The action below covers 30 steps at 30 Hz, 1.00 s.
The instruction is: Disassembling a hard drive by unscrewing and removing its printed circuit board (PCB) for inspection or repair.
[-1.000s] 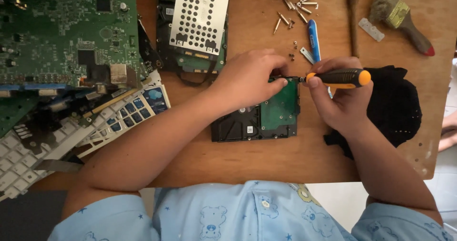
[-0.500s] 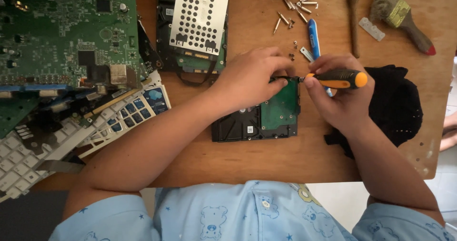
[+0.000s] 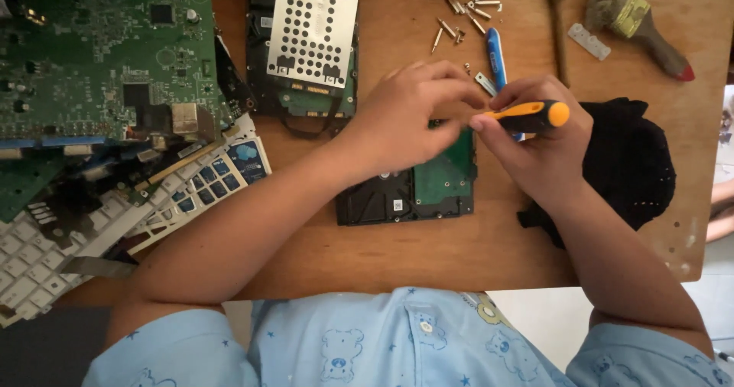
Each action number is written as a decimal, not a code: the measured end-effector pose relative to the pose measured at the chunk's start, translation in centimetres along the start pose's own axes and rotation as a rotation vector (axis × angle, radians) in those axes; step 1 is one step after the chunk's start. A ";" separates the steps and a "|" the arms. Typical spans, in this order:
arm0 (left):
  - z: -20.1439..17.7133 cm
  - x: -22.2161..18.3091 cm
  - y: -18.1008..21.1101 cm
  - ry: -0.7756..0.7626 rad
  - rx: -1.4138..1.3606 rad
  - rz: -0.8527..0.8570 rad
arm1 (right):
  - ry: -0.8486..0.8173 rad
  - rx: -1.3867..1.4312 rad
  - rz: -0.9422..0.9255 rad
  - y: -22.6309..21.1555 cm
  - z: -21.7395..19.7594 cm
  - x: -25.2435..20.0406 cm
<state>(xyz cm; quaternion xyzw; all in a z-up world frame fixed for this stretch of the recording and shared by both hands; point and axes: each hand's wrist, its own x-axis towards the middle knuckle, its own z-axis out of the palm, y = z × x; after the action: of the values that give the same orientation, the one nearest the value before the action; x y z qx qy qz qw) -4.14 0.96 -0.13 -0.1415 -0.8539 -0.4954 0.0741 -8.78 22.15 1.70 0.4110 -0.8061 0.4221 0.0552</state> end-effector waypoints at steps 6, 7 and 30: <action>2.1 0.1 -1.0 0.090 0.119 0.186 | 0.027 -0.035 -0.041 0.5 0.3 -0.2; 2.1 0.2 -1.0 0.090 0.120 0.187 | 0.027 -0.035 -0.042 0.1 0.1 0.2; 0.5 0.6 0.7 0.054 0.076 0.241 | -0.110 -0.120 -0.336 -2.7 -3.7 1.6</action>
<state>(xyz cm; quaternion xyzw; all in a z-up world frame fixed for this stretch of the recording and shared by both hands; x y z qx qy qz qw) -4.50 1.85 0.35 -0.2269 -0.8465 -0.4537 0.1614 -8.82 23.06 6.51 0.5584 -0.7515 0.3351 0.1051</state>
